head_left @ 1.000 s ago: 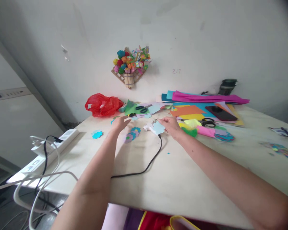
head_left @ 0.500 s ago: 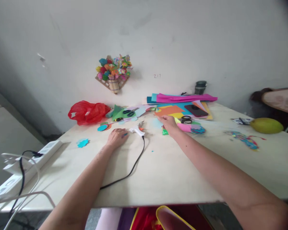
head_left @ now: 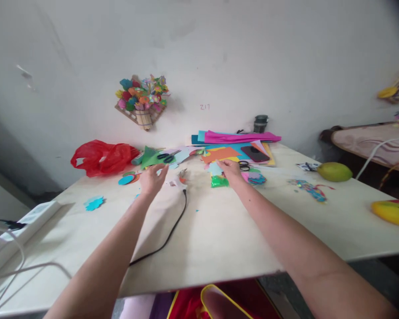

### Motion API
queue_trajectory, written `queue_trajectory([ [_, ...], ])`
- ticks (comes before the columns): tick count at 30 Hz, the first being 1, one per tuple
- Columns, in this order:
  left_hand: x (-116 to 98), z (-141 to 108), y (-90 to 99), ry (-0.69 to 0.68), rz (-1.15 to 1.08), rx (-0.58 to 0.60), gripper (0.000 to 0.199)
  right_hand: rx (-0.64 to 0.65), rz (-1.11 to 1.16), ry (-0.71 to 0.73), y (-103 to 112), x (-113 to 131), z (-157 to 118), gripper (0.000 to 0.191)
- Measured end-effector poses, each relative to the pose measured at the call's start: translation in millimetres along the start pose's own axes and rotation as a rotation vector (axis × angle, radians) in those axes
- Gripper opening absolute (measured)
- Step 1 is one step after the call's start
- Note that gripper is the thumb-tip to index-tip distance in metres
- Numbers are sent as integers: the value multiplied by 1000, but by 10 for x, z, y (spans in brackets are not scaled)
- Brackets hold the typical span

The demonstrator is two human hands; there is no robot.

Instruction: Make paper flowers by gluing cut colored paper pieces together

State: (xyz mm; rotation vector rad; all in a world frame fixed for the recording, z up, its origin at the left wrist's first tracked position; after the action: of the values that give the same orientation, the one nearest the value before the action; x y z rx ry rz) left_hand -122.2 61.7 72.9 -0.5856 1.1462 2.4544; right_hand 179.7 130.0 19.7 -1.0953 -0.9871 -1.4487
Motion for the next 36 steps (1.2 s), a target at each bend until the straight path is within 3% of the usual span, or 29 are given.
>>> queue_trajectory([
  [2,-317,-66,-296,132,-380,45,30,-51,58,-24,50,-1,-21,49],
  [5,-752,-383,-933,409,-1043,78,21,-93,51,-9,92,46,-72,49],
  [8,-1005,-781,-1451,680,-1336,101,30,-70,13,23,79,102,-128,45],
  [10,-1156,-893,-1613,675,-1479,220,29,-34,15,26,48,121,-160,42],
  [12,-1174,-882,-1607,615,-1534,285,27,5,21,23,6,138,-182,40],
  [20,-856,-685,-1410,497,-1466,355,28,99,15,-24,-116,169,-240,41],
  [27,-891,-760,-1451,509,-1501,449,12,138,1,-34,-125,89,-230,39],
  [33,-859,-746,-1453,490,-1480,495,13,135,-25,-55,-60,23,-218,50],
  [36,-820,-740,-1464,477,-1464,532,14,124,-84,26,-17,72,-188,50],
])
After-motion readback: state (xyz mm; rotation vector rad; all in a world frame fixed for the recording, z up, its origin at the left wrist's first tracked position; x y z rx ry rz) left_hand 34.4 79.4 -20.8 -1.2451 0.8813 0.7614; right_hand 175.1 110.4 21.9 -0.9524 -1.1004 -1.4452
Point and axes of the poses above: each hand's wrist, its own z-axis towards the middle knuckle, its own y-axis out of the back of the hand, x = y × z, the point moved 8 cm from there along z, towards the middle knuckle, and after that the axes turned 4 degrees about -y, right-handed, at the moved point
